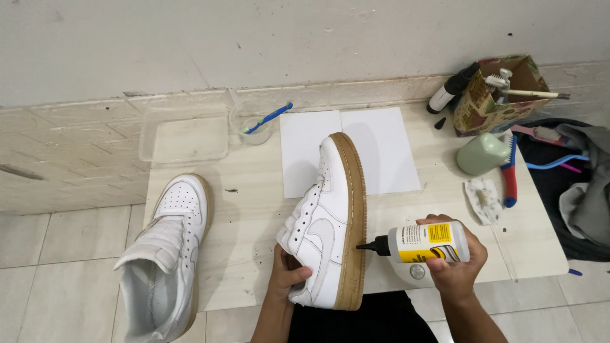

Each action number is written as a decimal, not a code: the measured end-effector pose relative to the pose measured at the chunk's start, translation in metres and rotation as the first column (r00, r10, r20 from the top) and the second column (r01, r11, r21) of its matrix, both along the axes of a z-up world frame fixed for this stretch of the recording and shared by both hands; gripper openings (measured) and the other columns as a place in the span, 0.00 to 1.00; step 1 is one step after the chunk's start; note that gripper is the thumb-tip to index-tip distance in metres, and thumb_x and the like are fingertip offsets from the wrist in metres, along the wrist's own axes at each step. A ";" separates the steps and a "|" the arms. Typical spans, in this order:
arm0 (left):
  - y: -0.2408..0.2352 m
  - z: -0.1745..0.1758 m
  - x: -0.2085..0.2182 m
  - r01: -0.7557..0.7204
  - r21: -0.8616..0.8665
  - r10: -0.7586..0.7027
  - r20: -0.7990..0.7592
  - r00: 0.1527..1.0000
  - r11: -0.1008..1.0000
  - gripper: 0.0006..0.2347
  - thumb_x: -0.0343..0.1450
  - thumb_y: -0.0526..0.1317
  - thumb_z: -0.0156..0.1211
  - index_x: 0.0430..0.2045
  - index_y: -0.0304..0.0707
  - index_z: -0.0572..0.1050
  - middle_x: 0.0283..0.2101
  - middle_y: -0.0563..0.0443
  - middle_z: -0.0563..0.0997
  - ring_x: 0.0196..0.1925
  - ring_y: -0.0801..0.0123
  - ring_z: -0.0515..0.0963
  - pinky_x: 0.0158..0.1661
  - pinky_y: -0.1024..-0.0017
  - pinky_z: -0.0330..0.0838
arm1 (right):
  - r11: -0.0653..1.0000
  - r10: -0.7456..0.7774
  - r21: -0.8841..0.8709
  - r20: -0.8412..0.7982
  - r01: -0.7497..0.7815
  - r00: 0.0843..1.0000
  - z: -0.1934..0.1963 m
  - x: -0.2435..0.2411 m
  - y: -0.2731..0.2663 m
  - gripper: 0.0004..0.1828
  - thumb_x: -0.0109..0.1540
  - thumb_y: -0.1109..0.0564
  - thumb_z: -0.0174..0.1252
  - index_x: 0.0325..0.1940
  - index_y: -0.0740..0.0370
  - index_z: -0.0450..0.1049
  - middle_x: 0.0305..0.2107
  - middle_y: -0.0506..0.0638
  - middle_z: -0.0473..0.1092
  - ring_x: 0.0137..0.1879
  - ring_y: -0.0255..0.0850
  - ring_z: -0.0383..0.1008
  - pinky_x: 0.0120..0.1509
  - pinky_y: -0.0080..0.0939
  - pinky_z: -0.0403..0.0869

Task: Applying glue to the sole of a white sneaker using a small brush and glue bottle for repair.

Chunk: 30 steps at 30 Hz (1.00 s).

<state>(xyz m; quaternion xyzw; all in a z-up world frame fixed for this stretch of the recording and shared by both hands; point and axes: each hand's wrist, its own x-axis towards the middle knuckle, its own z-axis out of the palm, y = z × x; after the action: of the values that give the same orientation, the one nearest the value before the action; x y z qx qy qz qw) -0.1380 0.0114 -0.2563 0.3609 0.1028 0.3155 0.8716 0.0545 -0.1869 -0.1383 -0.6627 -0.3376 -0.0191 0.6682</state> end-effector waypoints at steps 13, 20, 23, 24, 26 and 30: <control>-0.001 -0.011 -0.004 -0.020 -0.078 0.014 -0.079 0.997 0.997 0.35 0.49 0.34 0.77 0.52 0.28 0.67 0.49 0.36 0.78 0.53 0.51 0.76 0.50 0.54 0.72 | 0.995 0.050 0.081 0.074 -0.056 0.996 0.014 -0.001 0.007 0.33 0.51 0.37 0.61 0.42 0.72 0.73 0.30 0.53 0.73 0.30 0.37 0.69 0.28 0.25 0.64; -0.001 -0.010 -0.004 -0.012 -0.056 0.009 -0.051 0.999 0.998 0.33 0.50 0.34 0.77 0.51 0.28 0.69 0.48 0.37 0.79 0.52 0.52 0.76 0.49 0.55 0.72 | 0.991 0.081 0.083 0.212 -0.101 0.974 0.019 0.003 0.008 0.34 0.48 0.40 0.62 0.38 0.77 0.71 0.30 0.61 0.74 0.26 0.43 0.67 0.30 0.35 0.65; -0.001 -0.008 -0.003 -0.008 -0.050 0.006 -0.035 0.999 0.999 0.33 0.51 0.34 0.77 0.51 0.29 0.69 0.47 0.37 0.79 0.51 0.52 0.76 0.48 0.55 0.73 | 0.995 0.041 0.077 0.292 -0.066 0.956 0.020 0.004 0.011 0.33 0.49 0.38 0.59 0.34 0.77 0.70 0.29 0.62 0.74 0.26 0.47 0.72 0.30 0.39 0.70; -0.001 -0.014 -0.005 -0.007 -0.050 0.005 -0.035 0.999 0.999 0.33 0.51 0.34 0.77 0.51 0.29 0.69 0.47 0.37 0.79 0.51 0.52 0.76 0.48 0.55 0.73 | 0.995 0.041 0.077 0.292 -0.066 0.956 0.020 0.004 0.011 0.33 0.49 0.38 0.59 0.34 0.77 0.70 0.29 0.62 0.74 0.26 0.47 0.72 0.30 0.39 0.70; -0.003 -0.025 -0.009 -0.029 -0.084 0.022 -0.085 0.996 0.996 0.36 0.49 0.34 0.78 0.53 0.31 0.66 0.51 0.36 0.76 0.54 0.49 0.74 0.50 0.50 0.71 | 0.996 0.020 0.076 0.316 -0.046 0.948 0.018 0.004 0.010 0.33 0.49 0.39 0.59 0.34 0.77 0.71 0.30 0.62 0.74 0.28 0.49 0.72 0.32 0.40 0.72; -0.001 -0.009 -0.005 0.006 -0.031 -0.007 -0.017 1.000 1.000 0.32 0.52 0.35 0.78 0.51 0.29 0.69 0.48 0.38 0.79 0.53 0.51 0.76 0.50 0.54 0.72 | 0.994 0.032 0.091 0.307 -0.063 0.951 0.021 0.004 0.015 0.34 0.49 0.38 0.59 0.36 0.77 0.71 0.28 0.60 0.74 0.24 0.45 0.70 0.29 0.37 0.67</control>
<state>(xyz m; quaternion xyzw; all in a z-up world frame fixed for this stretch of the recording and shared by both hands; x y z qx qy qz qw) -0.1425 0.0104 -0.2651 0.3505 0.1137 0.3079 0.8772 0.0585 -0.1722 -0.1171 -0.6093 -0.4512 -0.1219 0.6405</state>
